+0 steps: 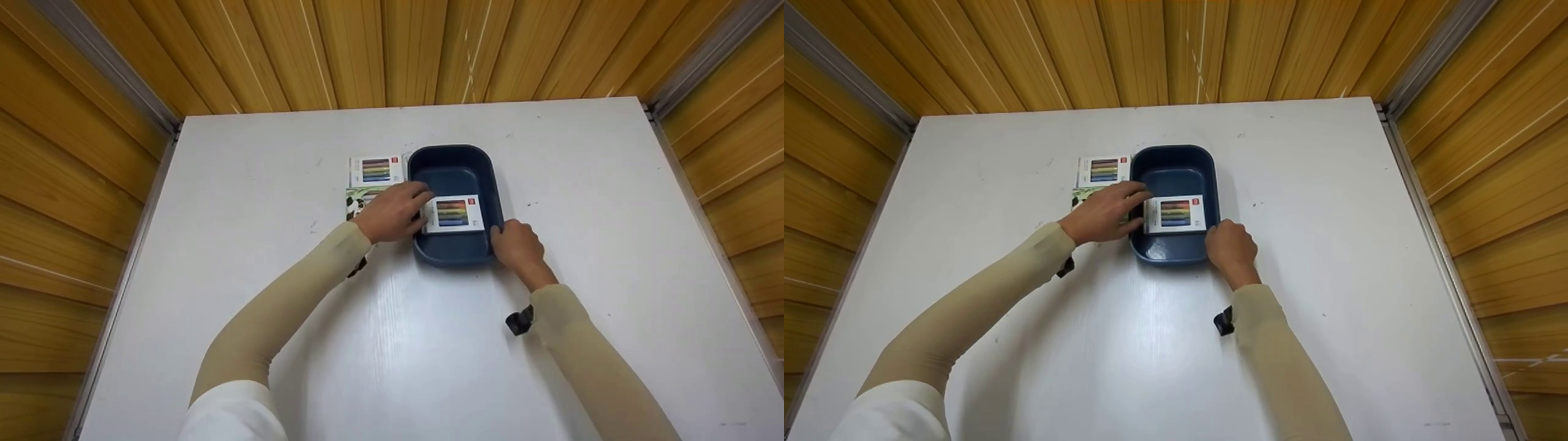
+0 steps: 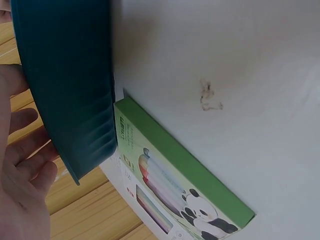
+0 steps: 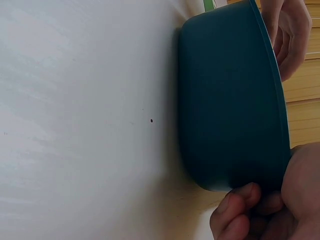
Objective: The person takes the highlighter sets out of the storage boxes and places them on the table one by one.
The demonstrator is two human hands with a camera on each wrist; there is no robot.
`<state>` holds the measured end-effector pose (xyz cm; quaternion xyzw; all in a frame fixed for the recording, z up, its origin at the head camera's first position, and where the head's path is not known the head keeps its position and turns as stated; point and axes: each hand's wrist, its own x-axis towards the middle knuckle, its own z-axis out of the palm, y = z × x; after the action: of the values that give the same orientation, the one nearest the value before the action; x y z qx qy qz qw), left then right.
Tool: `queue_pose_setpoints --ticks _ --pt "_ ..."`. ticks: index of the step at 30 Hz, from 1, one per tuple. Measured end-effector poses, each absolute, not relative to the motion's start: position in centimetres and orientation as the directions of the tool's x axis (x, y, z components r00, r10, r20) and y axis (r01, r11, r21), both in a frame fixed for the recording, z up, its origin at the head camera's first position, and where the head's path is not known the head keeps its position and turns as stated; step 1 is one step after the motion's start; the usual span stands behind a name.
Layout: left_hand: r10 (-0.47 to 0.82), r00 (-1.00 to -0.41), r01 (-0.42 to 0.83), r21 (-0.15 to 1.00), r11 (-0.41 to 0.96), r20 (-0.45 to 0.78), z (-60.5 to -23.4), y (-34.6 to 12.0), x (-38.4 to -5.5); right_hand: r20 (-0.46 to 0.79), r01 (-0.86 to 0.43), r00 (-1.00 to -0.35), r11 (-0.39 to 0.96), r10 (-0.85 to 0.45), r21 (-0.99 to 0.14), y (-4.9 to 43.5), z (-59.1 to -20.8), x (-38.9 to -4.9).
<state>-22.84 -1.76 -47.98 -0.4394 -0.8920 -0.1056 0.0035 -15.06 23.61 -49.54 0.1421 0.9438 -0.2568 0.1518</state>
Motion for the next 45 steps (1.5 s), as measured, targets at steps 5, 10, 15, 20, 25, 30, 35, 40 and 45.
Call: queue_pose_setpoints --ticks 5,10,15,20,25,30,35,40,45 --pt "0.786 -0.613 0.785 0.180 0.593 0.084 -48.1 -1.4 -22.9 -0.367 0.350 -0.910 0.830 0.192 -0.434 23.6 -49.5 -15.1" --pt "0.786 -0.616 0.782 0.169 0.600 0.057 -48.2 -1.2 -22.9 -0.374 0.355 -0.906 0.834 0.196 -0.422 23.5 -49.6 -15.2" --pt "0.782 -0.623 0.771 0.173 0.613 0.008 -48.0 -1.0 -22.8 -0.371 0.360 -0.906 0.832 0.204 -0.422 23.6 -49.7 -15.2" --pt "0.783 -0.622 0.772 0.173 0.612 0.006 -47.9 -0.7 -22.8 -0.369 0.358 -0.907 0.831 0.201 -0.426 23.6 -49.6 -15.2" --pt "0.781 -0.624 0.769 0.181 0.614 0.002 -48.0 -0.3 -22.9 -0.363 0.354 -0.910 0.832 0.201 -0.427 23.6 -49.6 -15.2" --pt "0.780 -0.625 0.767 0.175 0.618 -0.014 -48.2 0.3 -23.1 -0.362 0.357 -0.909 0.831 0.204 -0.427 23.5 -49.6 -15.2" --pt "0.776 -0.631 0.759 0.187 0.624 -0.030 -48.2 0.8 -23.2 -0.349 0.350 -0.915 0.831 0.203 -0.433 23.4 -49.6 -15.1" --pt "0.773 -0.633 0.753 0.194 0.629 -0.044 -48.2 1.1 -23.1 -0.328 0.331 -0.924 0.836 0.194 -0.437 23.4 -49.6 -15.0" --pt "0.769 -0.636 0.749 0.188 0.635 -0.064 -48.2 1.4 -23.1 -0.327 0.333 -0.924 0.834 0.197 -0.439 23.5 -49.7 -15.0"
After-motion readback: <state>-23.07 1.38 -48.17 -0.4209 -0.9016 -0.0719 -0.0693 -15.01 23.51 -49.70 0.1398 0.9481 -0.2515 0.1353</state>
